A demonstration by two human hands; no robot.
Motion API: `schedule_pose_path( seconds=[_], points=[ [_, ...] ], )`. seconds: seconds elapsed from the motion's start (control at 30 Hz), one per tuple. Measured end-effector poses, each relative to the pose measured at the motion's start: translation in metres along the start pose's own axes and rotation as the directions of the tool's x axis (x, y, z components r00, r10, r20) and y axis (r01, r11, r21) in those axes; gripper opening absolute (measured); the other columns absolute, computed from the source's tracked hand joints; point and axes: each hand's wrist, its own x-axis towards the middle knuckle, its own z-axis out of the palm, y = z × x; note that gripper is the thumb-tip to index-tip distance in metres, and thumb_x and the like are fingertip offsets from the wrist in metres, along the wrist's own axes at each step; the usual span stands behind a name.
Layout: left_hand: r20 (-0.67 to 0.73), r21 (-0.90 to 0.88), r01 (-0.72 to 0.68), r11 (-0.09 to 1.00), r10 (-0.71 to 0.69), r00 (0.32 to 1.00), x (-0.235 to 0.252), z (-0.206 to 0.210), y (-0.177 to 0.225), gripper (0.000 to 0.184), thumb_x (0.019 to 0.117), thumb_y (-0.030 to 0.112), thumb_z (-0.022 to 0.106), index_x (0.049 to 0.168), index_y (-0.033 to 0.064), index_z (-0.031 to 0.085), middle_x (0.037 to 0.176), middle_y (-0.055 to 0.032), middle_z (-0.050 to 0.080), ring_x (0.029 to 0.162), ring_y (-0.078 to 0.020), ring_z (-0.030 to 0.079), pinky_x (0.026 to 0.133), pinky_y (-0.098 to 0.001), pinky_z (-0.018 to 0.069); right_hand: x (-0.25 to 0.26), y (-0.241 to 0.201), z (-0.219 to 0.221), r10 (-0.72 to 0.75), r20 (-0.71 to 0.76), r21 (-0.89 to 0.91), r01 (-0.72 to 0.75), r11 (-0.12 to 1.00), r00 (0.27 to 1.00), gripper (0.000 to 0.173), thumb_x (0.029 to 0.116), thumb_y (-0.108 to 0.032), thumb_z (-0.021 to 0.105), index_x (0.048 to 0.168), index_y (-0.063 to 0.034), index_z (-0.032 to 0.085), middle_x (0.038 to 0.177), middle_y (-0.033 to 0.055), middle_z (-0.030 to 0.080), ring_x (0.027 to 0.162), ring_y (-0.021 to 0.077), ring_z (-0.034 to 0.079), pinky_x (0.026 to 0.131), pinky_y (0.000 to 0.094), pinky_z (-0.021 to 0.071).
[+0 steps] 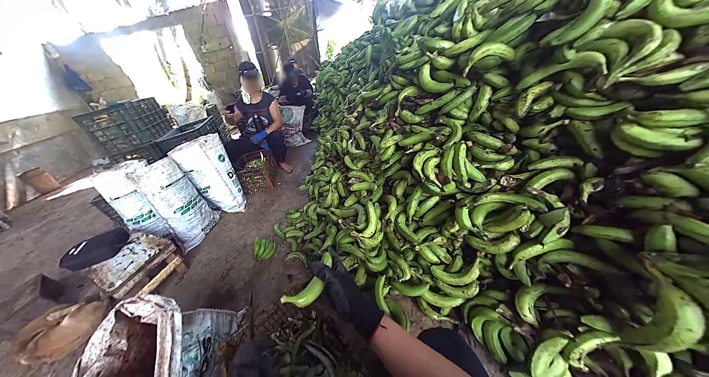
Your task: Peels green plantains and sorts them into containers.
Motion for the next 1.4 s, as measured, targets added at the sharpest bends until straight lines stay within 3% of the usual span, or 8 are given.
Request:
schedule_pose_path(
  seconds=[0.27,0.37,0.43,0.5,0.77,1.13,1.23,1.4],
  points=[
    [0.408,-0.521,-0.109,0.847,0.359,0.839,0.034,0.133,0.187,0.048,0.1075,0.047,0.043,0.122,0.0059,0.062,0.072,0.0038,0.062,0.061,-0.0079,0.063,0.060,-0.0248,0.0601,-0.030,-0.016,0.008,-0.181,0.022,-0.224,0.181,0.958,0.983,0.036,0.1052,-0.009,0.044,0.138,0.0051,0.047,0.113,0.0100,0.061,0.093,0.0057,0.058,0.083,0.0230,0.0512],
    [0.394,-0.533,-0.077,0.843,0.327,0.859,0.030,0.152,0.170,0.050,0.1008,0.053,0.055,0.114,0.0060,0.066,0.069,0.0021,0.062,0.058,-0.0082,0.062,0.056,-0.0238,0.0570,-0.024,-0.034,-0.004,-0.167,-0.066,-0.048,0.164,0.985,0.984,0.033,0.1023,-0.006,0.052,0.133,0.0037,0.049,0.104,0.0076,0.063,0.084,0.0053,0.061,0.075,0.0229,0.0543],
    [0.343,-0.454,-0.086,0.887,0.263,0.902,0.027,0.153,0.139,0.049,0.1036,0.052,0.047,0.114,0.0061,0.061,0.074,0.0006,0.063,0.060,-0.0073,0.061,0.053,-0.0213,0.0546,-0.007,-0.026,-0.022,-0.152,-0.082,0.085,0.159,0.984,0.985,0.038,0.1010,-0.013,0.058,0.136,-0.0022,0.048,0.106,0.0099,0.066,0.087,0.0129,0.066,0.075,0.0303,0.0575],
    [0.289,-0.422,-0.054,0.905,0.191,0.938,0.024,0.147,0.106,0.053,0.1033,0.054,0.048,0.119,0.0057,0.061,0.080,-0.0010,0.067,0.066,-0.0113,0.065,0.063,-0.0300,0.0596,-0.002,-0.033,-0.030,-0.122,-0.144,0.152,0.143,0.978,0.982,0.042,0.0998,-0.016,0.062,0.136,-0.0041,0.045,0.104,0.0143,0.066,0.083,0.0211,0.068,0.069,0.0358,0.0593],
    [0.050,-0.526,0.034,0.850,-0.009,0.999,-0.002,0.118,0.064,0.052,0.1115,0.038,0.014,0.122,0.0100,0.056,0.074,0.0022,0.065,0.070,-0.0140,0.068,0.078,-0.0403,0.0612,-0.001,-0.025,-0.026,-0.107,-0.144,0.287,0.145,0.947,0.984,0.037,0.1057,-0.020,0.052,0.137,-0.0045,0.040,0.097,0.0161,0.067,0.079,0.0239,0.070,0.063,0.0349,0.0591],
    [0.160,-0.515,0.042,0.856,0.048,0.986,-0.017,0.118,0.049,0.054,0.1087,0.051,0.031,0.122,0.0056,0.057,0.084,-0.0021,0.069,0.072,-0.0159,0.070,0.073,-0.0381,0.0624,-0.008,-0.015,-0.016,-0.097,-0.115,0.152,0.114,0.982,0.989,0.045,0.1031,-0.023,0.058,0.140,-0.0047,0.040,0.107,0.0137,0.064,0.091,0.0206,0.067,0.076,0.0365,0.0584],
    [0.038,-0.285,-0.040,0.958,0.053,0.998,-0.020,0.111,0.043,0.051,0.1100,0.037,0.023,0.122,-0.0007,0.055,0.077,-0.0002,0.066,0.064,-0.0093,0.063,0.060,-0.0260,0.0562,-0.002,-0.013,-0.011,-0.150,-0.092,0.144,0.162,0.976,0.984,0.045,0.1033,-0.024,0.057,0.140,-0.0051,0.039,0.100,0.0131,0.067,0.082,0.0202,0.068,0.065,0.0332,0.0573],
    [-0.113,-0.164,-0.010,0.986,-0.009,0.994,-0.018,0.090,0.010,0.039,0.1095,0.023,0.033,0.120,-0.0034,0.059,0.077,-0.0003,0.062,0.061,-0.0083,0.059,0.057,-0.0242,0.0536,-0.003,-0.008,0.005,-0.285,-0.072,-0.034,0.283,0.959,0.956,0.038,0.1025,-0.014,0.057,0.135,-0.0002,0.046,0.097,0.0116,0.068,0.083,0.0178,0.069,0.073,0.0336,0.0593]
  ],
)
